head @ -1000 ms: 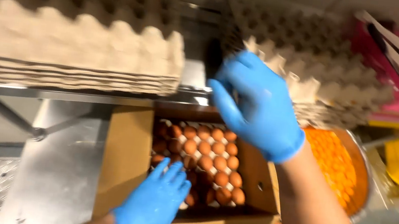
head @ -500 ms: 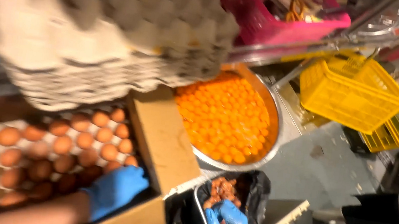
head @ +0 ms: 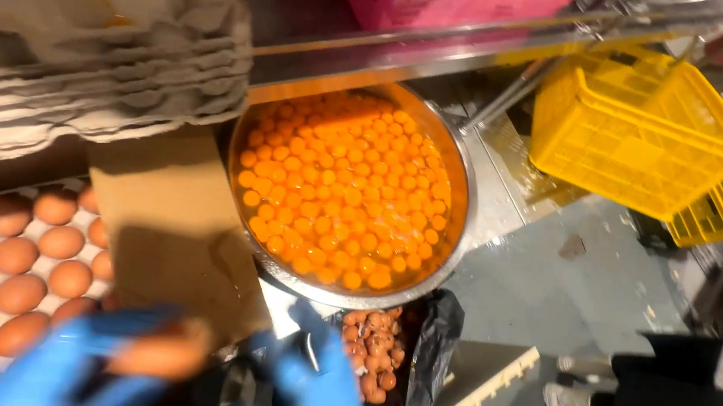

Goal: The recorder is cracking raw eggs into a large metal bowl and discarding the shells into a separate bin.

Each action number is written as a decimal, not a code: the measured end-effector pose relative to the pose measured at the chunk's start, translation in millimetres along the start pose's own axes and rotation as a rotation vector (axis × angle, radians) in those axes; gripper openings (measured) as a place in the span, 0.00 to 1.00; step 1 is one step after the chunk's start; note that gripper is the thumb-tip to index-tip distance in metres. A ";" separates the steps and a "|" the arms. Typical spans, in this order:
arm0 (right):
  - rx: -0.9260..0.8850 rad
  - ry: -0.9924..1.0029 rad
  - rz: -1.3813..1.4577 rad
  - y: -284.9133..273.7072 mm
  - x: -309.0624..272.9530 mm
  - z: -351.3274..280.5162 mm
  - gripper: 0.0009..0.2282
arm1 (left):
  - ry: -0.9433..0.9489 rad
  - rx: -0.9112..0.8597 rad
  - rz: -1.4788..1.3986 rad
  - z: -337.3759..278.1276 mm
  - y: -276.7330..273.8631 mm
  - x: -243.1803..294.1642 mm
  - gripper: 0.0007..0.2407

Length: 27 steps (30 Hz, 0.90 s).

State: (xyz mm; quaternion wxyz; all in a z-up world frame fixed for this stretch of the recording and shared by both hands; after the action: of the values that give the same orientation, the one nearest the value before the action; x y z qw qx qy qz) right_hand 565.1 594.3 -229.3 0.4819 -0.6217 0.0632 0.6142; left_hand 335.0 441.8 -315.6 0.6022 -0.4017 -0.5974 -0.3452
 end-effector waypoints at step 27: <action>0.143 0.370 -0.607 -78.1 153.2 80.2 0.19 | -0.112 -0.486 1.306 60.5 -49.9 -23.1 0.13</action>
State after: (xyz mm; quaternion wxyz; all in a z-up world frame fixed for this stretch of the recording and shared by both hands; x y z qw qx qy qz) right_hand 597.5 768.5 -297.3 0.6648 -0.6776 0.0046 0.3145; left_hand 262.5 472.6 -337.3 0.5478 -0.8191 -0.1696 -0.0148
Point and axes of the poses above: each hand's wrist, its own z-axis towards the middle knuckle, its own y-axis out of the palm, x = y × z, the point moved 3 cm from there along z, towards the middle knuckle, and after that the axes turned 4 degrees about -x, right-handed, at the moved point
